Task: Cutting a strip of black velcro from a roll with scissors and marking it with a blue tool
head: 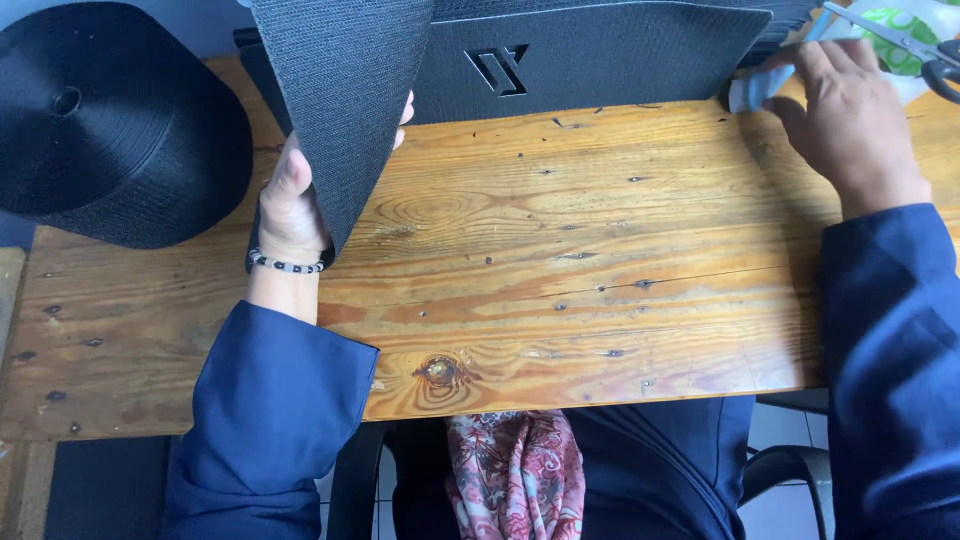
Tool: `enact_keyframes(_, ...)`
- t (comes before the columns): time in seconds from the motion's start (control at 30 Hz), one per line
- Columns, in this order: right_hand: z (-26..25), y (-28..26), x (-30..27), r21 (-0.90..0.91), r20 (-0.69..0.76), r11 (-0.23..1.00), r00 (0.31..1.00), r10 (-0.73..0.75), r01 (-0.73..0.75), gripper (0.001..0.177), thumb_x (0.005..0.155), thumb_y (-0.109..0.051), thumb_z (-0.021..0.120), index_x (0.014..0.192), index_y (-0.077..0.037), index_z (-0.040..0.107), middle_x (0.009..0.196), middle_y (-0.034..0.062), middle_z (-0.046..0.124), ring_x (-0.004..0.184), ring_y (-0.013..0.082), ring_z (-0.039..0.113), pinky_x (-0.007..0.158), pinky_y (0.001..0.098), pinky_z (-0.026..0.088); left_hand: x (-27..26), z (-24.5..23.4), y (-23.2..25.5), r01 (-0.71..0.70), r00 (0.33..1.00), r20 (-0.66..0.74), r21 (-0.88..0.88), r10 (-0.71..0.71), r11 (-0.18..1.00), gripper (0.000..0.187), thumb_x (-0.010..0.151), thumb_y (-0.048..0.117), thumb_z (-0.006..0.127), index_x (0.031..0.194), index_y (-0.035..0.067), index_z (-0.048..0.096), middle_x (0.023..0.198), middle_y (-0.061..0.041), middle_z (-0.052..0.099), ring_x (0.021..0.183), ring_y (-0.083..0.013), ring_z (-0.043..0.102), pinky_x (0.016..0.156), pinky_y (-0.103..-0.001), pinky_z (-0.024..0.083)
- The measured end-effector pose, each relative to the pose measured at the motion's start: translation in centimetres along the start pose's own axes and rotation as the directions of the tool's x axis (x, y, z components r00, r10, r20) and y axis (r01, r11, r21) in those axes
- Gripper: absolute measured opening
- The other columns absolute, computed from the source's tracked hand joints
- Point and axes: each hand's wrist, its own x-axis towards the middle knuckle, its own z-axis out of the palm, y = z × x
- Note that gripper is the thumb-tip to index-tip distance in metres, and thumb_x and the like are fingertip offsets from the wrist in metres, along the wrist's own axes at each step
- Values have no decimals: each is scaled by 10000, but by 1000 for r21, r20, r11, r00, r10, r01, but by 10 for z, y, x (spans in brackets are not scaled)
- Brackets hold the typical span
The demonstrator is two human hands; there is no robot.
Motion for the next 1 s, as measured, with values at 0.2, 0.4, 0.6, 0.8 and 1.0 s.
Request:
enact_keyframes(0.2, 13, 13, -7, 115, 105, 991, 991, -80, 68, 517, 913, -92, 781, 1405, -18, 638, 1265, 189, 704, 1288, 416, 549, 1002, 478, 536, 3, 3, 2, 21, 1000, 13, -6, -21, 1000, 793, 969, 480, 744, 1548, 37, 432, 1544, -190, 518, 1438, -354, 527, 1279, -513, 430)
enact_keyframes(0.4, -33, -17, 2, 185, -22, 967, 985, -172, 173, 353, 1120, -82, 721, 1425, 77, 640, 1236, 229, 653, 1131, 431, 612, 985, 489, 512, 4, 4, 7, 22, 1000, 16, -13, -22, 1000, 794, 964, 482, 753, 1540, 32, 441, 1530, -194, 532, 1421, -351, 545, 1268, -500, 446)
enact_keyframes(0.6, -71, -88, 27, 502, 19, 864, 999, -44, 28, 365, 1160, -9, 590, 1510, 73, 528, 1351, 310, 618, 1136, 473, 621, 969, 524, 456, 5, 8, 7, 29, 1000, 12, -19, -29, 999, 795, 960, 484, 761, 1531, 26, 450, 1516, -197, 546, 1405, -348, 563, 1257, -488, 462)
enact_keyframes(0.8, -52, -88, 29, 463, 127, 884, 992, 8, -67, 339, 1105, -101, 715, 1425, -56, 612, 1205, 197, 675, 925, 370, 634, 810, 473, 477, 8, 10, 7, 25, 1000, -7, -12, -25, 1000, 797, 951, 495, 769, 1513, 15, 469, 1479, -191, 577, 1361, -330, 596, 1215, -466, 495)
enact_keyframes(1.0, -32, -87, 34, 416, 146, 907, 989, 0, -61, 314, 1110, -158, 687, 1393, -39, 624, 1195, 246, 719, 1001, 455, 664, 808, 520, 485, 10, 15, 5, 38, 999, -20, -9, -39, 999, 836, 914, 524, 796, 1496, 12, 481, 1453, -194, 597, 1318, -321, 626, 1171, -444, 528)
